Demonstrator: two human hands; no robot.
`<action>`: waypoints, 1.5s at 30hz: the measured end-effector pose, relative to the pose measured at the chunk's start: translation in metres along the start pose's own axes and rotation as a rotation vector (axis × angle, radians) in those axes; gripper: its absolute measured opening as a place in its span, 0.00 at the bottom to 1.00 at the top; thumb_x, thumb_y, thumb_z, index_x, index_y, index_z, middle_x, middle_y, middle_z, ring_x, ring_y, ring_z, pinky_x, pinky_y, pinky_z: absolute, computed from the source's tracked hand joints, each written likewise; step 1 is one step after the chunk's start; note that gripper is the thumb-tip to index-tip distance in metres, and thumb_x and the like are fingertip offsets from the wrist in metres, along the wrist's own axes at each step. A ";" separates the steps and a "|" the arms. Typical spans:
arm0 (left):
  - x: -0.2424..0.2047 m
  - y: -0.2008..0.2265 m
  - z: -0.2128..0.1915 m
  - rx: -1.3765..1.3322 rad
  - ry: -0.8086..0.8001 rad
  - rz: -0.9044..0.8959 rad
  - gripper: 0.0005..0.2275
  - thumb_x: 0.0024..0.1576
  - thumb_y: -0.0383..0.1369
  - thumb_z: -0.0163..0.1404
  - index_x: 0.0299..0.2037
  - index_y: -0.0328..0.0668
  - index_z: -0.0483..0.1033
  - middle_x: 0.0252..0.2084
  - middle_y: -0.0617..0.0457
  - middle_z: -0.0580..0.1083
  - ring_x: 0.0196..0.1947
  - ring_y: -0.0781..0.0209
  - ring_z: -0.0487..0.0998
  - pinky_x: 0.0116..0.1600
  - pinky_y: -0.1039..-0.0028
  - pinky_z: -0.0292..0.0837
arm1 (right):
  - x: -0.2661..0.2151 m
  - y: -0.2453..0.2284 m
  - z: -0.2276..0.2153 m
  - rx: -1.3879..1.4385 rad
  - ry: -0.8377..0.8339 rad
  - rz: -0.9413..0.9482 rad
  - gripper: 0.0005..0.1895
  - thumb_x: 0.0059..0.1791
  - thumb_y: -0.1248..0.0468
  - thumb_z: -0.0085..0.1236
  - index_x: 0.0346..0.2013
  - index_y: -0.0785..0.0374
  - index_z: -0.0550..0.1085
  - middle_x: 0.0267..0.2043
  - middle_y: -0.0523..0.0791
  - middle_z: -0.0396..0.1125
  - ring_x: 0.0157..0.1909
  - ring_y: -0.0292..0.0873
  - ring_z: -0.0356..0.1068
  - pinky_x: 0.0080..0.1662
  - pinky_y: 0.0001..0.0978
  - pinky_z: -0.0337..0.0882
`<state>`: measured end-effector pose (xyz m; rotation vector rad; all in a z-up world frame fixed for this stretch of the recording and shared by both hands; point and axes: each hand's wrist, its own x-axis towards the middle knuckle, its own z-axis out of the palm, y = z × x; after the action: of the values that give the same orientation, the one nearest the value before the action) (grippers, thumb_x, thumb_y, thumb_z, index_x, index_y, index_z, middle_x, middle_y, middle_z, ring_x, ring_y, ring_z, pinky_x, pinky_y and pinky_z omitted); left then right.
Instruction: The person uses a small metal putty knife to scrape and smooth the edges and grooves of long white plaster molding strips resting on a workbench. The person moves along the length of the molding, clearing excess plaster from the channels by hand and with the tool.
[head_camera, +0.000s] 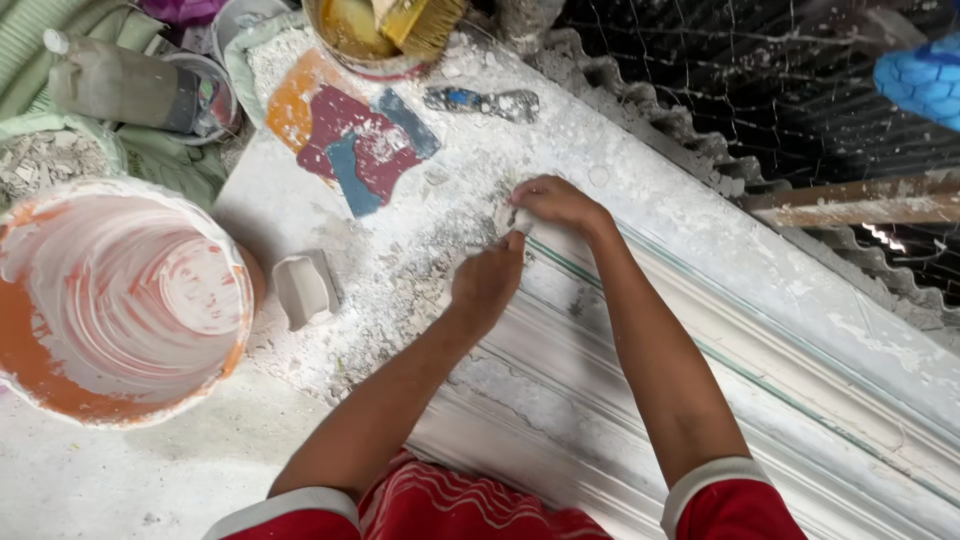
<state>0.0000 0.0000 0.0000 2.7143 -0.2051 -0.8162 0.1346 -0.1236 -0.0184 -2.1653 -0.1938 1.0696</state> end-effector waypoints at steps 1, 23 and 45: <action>0.006 -0.002 0.007 -0.002 -0.008 0.001 0.10 0.65 0.22 0.36 0.56 0.34 0.58 0.42 0.37 0.77 0.38 0.42 0.84 0.43 0.55 0.81 | 0.002 0.014 0.002 0.003 -0.004 0.007 0.20 0.50 0.52 0.48 0.46 0.58 0.81 0.54 0.55 0.72 0.62 0.58 0.68 0.62 0.50 0.65; 0.009 -0.004 -0.004 -0.070 -0.083 -0.025 0.09 0.65 0.22 0.31 0.54 0.34 0.58 0.44 0.34 0.78 0.44 0.37 0.83 0.48 0.49 0.79 | -0.005 0.079 0.023 0.053 0.182 -0.321 0.30 0.59 0.46 0.27 0.65 0.51 0.74 0.52 0.46 0.58 0.61 0.49 0.55 0.65 0.39 0.51; 0.008 -0.023 -0.011 -0.046 -0.058 0.028 0.12 0.66 0.25 0.28 0.58 0.36 0.57 0.42 0.34 0.78 0.44 0.34 0.83 0.48 0.44 0.78 | 0.022 0.101 0.046 -0.243 0.469 -0.540 0.32 0.59 0.58 0.18 0.62 0.54 0.74 0.66 0.43 0.66 0.74 0.47 0.54 0.69 0.45 0.46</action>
<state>0.0138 0.0222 -0.0028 2.6416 -0.2338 -0.8812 0.0978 -0.1654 -0.1169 -2.3118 -0.6688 0.2358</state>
